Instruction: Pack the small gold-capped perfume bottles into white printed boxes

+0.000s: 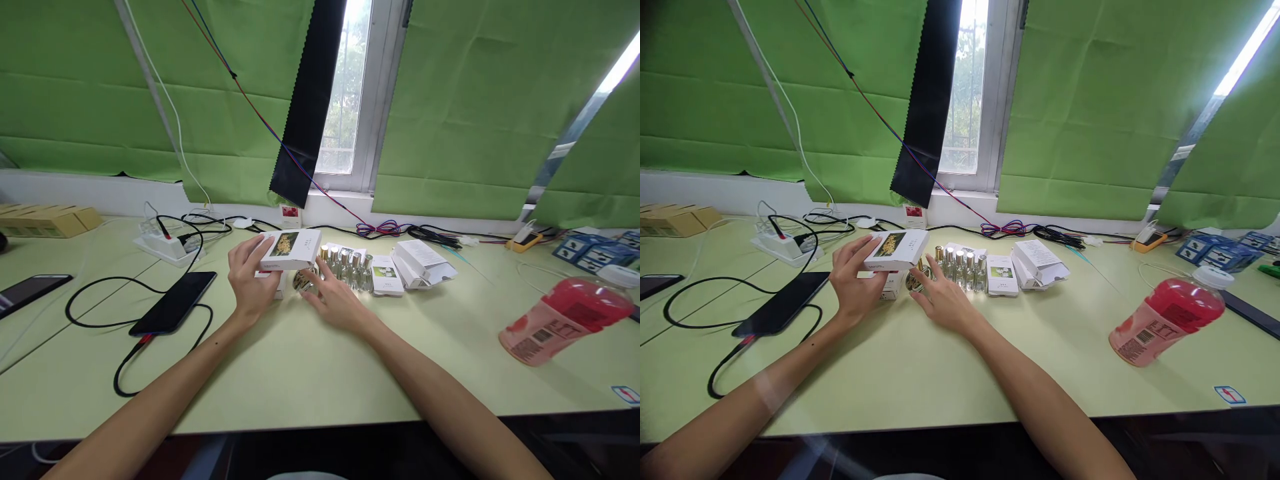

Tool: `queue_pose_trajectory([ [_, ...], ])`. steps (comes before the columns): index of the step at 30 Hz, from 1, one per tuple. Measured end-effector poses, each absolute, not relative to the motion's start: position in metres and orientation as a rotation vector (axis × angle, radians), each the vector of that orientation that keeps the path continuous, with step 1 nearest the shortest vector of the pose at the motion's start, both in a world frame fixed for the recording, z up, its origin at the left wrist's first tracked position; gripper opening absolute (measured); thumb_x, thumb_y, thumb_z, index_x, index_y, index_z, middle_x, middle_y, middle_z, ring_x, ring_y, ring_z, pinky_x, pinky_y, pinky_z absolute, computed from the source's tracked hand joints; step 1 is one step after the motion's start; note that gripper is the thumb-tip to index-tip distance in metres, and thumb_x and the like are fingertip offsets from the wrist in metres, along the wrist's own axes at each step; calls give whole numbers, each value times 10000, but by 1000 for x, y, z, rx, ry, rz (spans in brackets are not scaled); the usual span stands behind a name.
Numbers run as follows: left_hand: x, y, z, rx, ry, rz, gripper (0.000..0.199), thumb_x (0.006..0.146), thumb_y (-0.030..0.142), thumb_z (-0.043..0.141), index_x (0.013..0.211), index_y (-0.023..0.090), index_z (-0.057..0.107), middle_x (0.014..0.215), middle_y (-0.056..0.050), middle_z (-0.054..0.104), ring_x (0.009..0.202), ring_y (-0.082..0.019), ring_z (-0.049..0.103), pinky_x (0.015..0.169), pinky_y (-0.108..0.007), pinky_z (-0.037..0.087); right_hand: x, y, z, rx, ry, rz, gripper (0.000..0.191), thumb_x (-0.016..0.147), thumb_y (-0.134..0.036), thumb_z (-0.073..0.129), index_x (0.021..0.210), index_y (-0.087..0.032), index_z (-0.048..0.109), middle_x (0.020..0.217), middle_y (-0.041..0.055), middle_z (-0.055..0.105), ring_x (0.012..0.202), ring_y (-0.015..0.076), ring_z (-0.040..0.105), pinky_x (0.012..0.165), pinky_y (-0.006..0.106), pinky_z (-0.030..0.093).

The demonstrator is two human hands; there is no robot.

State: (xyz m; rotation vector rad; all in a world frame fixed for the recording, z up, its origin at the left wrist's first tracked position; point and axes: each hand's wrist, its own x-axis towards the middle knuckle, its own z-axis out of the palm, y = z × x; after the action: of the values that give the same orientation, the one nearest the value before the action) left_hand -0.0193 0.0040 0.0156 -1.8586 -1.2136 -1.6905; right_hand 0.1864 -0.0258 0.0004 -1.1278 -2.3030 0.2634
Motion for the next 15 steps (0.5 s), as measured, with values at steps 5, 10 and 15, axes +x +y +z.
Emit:
queue_pose_trajectory([
  [5, -18, 2, 17, -1895, -1218, -1687, 450, 781, 155, 683, 1213, 279, 708, 1248, -85, 687, 1172, -291, 616, 1042, -486, 462, 186, -24, 0, -1133, -2347, 233, 529, 1040, -414, 476, 1547, -356, 336, 1621, 132, 310, 797, 162, 677, 818, 426, 586],
  [10, -16, 1, 16, -1898, -1231, -1668, 389, 785, 196, 693, 1167, 261, 723, 1217, -84, 704, 1135, -282, 628, 1024, -478, 473, 184, -23, 0, -1138, -2373, 206, 519, 1043, -414, 463, 1538, -323, 339, 1581, 130, 346, 961, 225, 684, 825, 431, 577],
  [15, -14, 1, 14, -1906, -1214, -1653, 384, 773, 180, 690, 1150, 245, 729, 1187, -93, 712, 1112, -282, 623, 979, -461, 494, 184, -24, 3, -1169, -2398, 211, 521, 1040, -403, 455, 1535, -308, 326, 1523, 141, 381, 958, 236, 677, 776, 414, 570],
])
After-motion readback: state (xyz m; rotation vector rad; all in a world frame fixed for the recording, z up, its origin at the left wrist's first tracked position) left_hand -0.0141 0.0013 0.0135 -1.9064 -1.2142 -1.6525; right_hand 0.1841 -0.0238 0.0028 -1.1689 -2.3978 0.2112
